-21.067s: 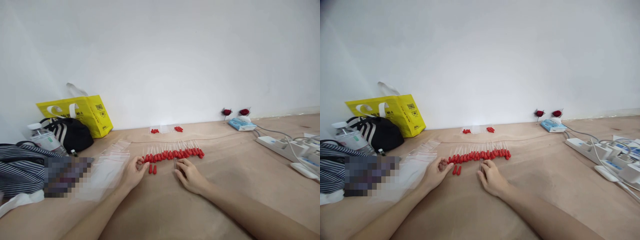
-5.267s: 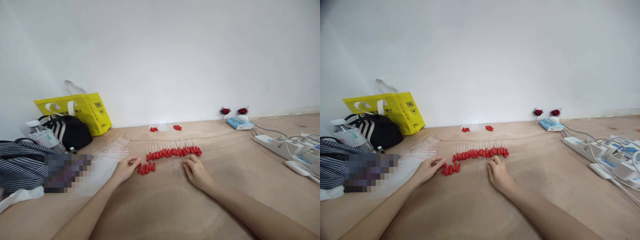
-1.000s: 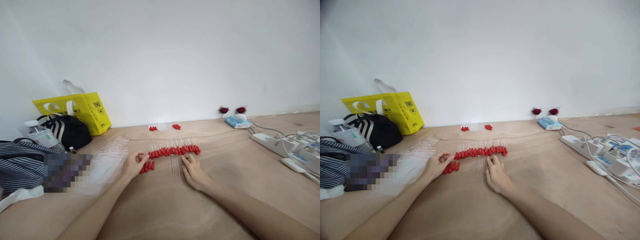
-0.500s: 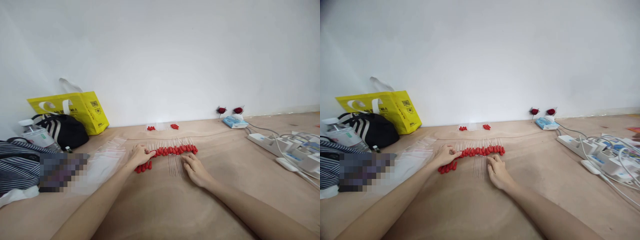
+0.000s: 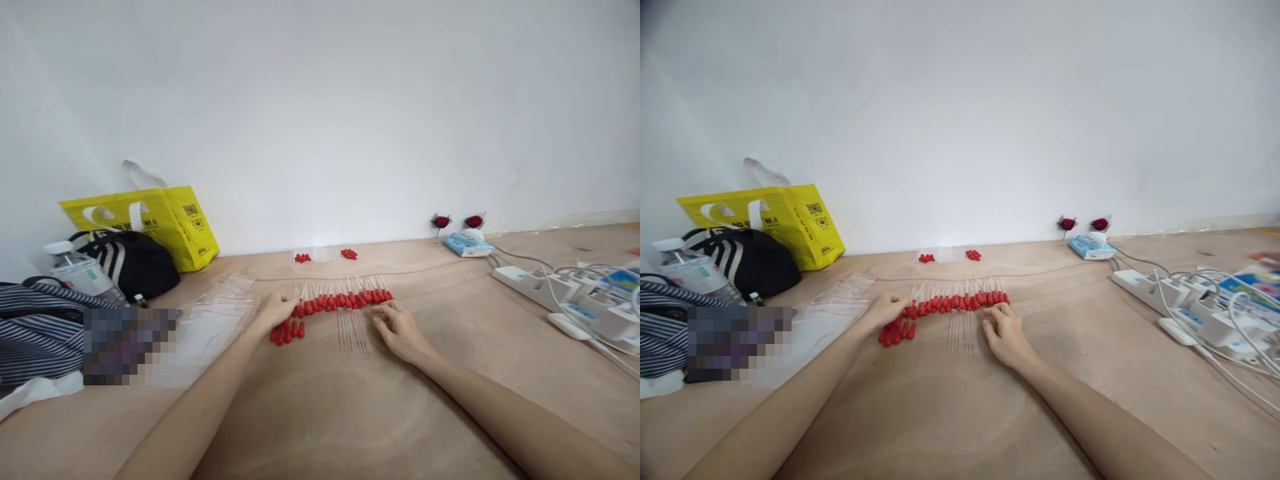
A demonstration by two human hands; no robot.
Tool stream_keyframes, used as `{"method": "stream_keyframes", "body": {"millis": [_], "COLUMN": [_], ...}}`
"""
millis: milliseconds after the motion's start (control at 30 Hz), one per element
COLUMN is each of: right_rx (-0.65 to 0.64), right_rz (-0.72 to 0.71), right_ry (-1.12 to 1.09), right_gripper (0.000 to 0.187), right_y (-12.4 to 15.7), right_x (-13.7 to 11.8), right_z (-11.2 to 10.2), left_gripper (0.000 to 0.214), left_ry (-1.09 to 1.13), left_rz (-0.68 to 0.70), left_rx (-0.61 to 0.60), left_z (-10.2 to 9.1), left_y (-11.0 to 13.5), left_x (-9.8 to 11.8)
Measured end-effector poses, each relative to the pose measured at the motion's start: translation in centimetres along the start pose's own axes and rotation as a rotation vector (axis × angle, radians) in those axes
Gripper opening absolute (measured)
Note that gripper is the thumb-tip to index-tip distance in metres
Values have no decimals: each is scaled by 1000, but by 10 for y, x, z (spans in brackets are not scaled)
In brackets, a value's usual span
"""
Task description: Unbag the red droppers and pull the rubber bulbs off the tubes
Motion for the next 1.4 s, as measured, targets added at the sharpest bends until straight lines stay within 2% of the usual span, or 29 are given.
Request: {"method": "stream_keyframes", "body": {"millis": [100,167,233,300,400,533,667,833,1100,1200,1400], "right_rx": [48,122,204,248,196,71,3,-47,-15,-23,1], "right_rz": [-48,-103,-165,-231,-351,-487,-599,-611,-619,-625,-635], "right_ry": [21,36,46,62,133,257,300,292,197,198,225], "right_gripper": [19,18,21,30,41,34,25,18,18,19,18], "right_y": [1,2,2,4,10,16,13,5,10,11,15], "right_x": [1,-3,-10,-20,-36,-56,-69,-74,-74,-74,-74], "right_z": [-7,-11,-14,-15,-12,-1,13,24,22,20,18], "left_gripper": [24,21,19,17,14,10,9,10,24,22,19], "left_ry": [10,2,-41,-97,-121,-78,-36,-54,-39,-4,-7], "left_rz": [67,177,390,643,907,1059,1101,1100,1029,988,996], "left_rx": [28,37,68,151,306,386,410,410,279,239,227], "left_z": [-13,-17,-14,-5,12,25,25,23,37,42,44], "left_y": [18,37,57,75,92,98,99,99,93,91,92], "left_x": [0,3,7,11,15,21,27,26,27,27,23]}}
Point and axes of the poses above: each hand's wrist, its own y-axis away from the middle knuckle, its own z-axis out of the palm, x = y × z, the point moved 3 cm from there along -y, towards the middle knuckle
